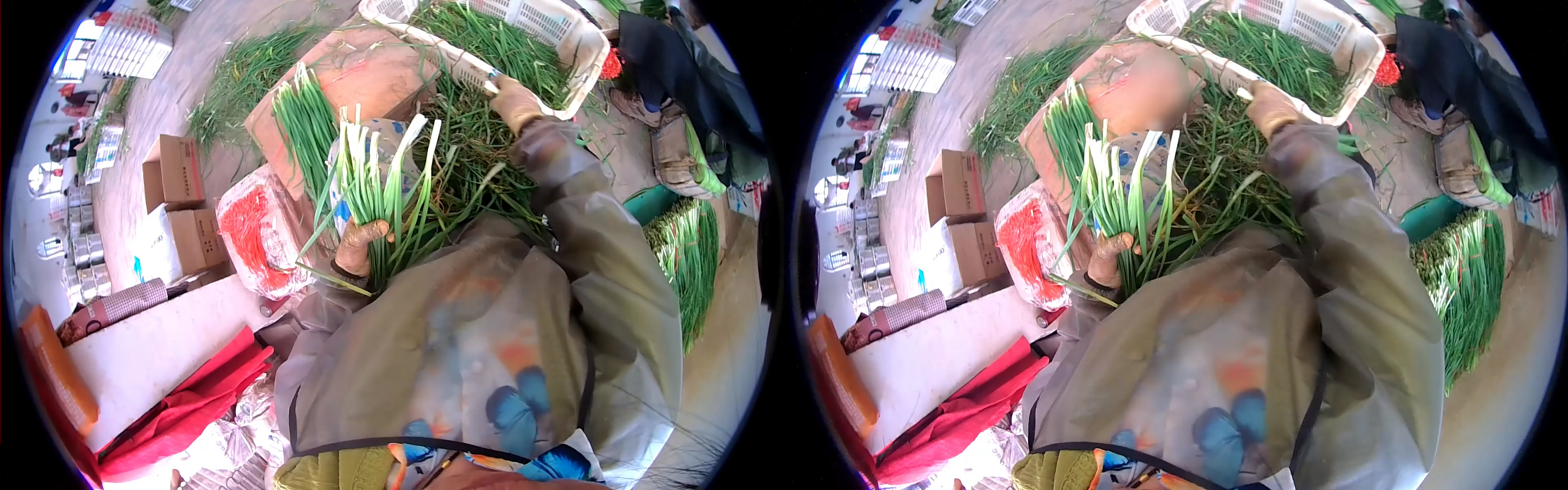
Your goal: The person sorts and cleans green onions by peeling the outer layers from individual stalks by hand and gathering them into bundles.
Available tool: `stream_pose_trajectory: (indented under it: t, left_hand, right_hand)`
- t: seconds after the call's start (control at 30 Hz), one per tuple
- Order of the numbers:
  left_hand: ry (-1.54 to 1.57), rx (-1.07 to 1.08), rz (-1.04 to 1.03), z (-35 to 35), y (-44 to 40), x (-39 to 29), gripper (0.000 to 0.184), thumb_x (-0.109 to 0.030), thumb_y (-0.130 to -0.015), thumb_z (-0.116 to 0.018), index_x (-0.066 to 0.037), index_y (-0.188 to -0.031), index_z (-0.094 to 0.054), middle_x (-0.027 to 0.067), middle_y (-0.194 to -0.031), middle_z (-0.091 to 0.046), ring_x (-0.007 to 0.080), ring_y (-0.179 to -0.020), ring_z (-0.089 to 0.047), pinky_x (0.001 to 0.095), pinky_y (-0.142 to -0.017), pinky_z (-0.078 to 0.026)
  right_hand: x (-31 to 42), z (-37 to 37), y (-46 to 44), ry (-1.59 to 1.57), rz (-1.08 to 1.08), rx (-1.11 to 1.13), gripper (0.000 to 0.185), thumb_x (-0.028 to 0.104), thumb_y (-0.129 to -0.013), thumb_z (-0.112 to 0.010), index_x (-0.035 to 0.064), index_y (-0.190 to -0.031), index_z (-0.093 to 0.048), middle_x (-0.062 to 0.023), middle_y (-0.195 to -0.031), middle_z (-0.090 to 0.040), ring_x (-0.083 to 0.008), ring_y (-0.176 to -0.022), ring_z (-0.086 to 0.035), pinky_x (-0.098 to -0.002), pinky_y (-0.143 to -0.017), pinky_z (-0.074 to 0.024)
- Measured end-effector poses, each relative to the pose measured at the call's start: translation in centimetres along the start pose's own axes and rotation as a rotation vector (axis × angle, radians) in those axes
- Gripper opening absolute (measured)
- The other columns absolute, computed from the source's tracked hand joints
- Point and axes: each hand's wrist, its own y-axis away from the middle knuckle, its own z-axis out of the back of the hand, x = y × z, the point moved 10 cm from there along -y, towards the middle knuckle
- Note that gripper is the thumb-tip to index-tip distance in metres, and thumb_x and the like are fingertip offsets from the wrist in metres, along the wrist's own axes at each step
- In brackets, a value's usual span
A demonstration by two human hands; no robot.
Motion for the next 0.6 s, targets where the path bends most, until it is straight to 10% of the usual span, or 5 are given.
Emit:
stream_pose_trajectory:
  t: [0.1, 0.33, 0.5, 0.6]
  left_hand:
    - [0.051, -0.029, 0.004, 0.8, -0.1, 0.3, 0.036, -0.021, -0.067, -0.072, -0.002, -0.093, -0.055, 0.0042, -0.063, -0.055, 0.0156, -0.061, -0.056, 0.0276, -0.057, -0.047]
    - [0.079, -0.063, 0.041, -0.4, -1.1, 0.5, 0.04, -0.012, -0.068, -0.071, -0.002, -0.103, -0.055, 0.0036, -0.075, -0.058, 0.0132, -0.059, -0.053, 0.0245, -0.055, -0.046]
    - [0.067, -0.072, 0.013, 0.2, -1.2, 0.5, 0.038, -0.01, -0.066, -0.073, -0.002, -0.099, -0.057, 0.0045, -0.079, -0.06, 0.015, -0.062, -0.056, 0.0261, -0.059, -0.047]
    - [0.093, -0.132, 0.015, 1.0, -0.9, 0.3, 0.034, -0.01, -0.066, -0.071, -0.002, -0.096, -0.059, 0.007, -0.08, -0.063, 0.0175, -0.066, -0.059, 0.0302, -0.062, -0.049]
  right_hand:
    - [-1.7, -1.6, 2.9, -0.864, -0.314, 0.113, 0.017, 0.023, -0.079, -0.065, 0.0108, -0.091, -0.062, 0.0021, -0.061, -0.054, -0.0046, -0.043, -0.039, -0.0193, -0.037, -0.0302]
    - [10.3, -4.1, 10.8, -1.083, -0.123, 0.505, 0.031, 0.034, -0.084, -0.06, 0.0069, -0.1, -0.061, 0.0032, -0.067, -0.049, -0.0027, -0.04, -0.032, -0.0185, -0.035, -0.0234]
    - [10.3, -3.7, 8.3, -1.229, -0.161, 0.434, 0.026, 0.024, -0.073, -0.074, 0.0065, -0.084, -0.058, 0.0007, -0.067, -0.054, -0.0047, -0.045, -0.039, -0.019, -0.038, -0.0286]
    - [7.3, 0.5, 5.4, -0.741, 0.119, -0.082, 0.023, 0.025, -0.078, -0.067, 0.0052, -0.087, -0.059, -0.003, -0.077, -0.062, -0.0084, -0.059, -0.052, -0.0222, -0.048, -0.04]
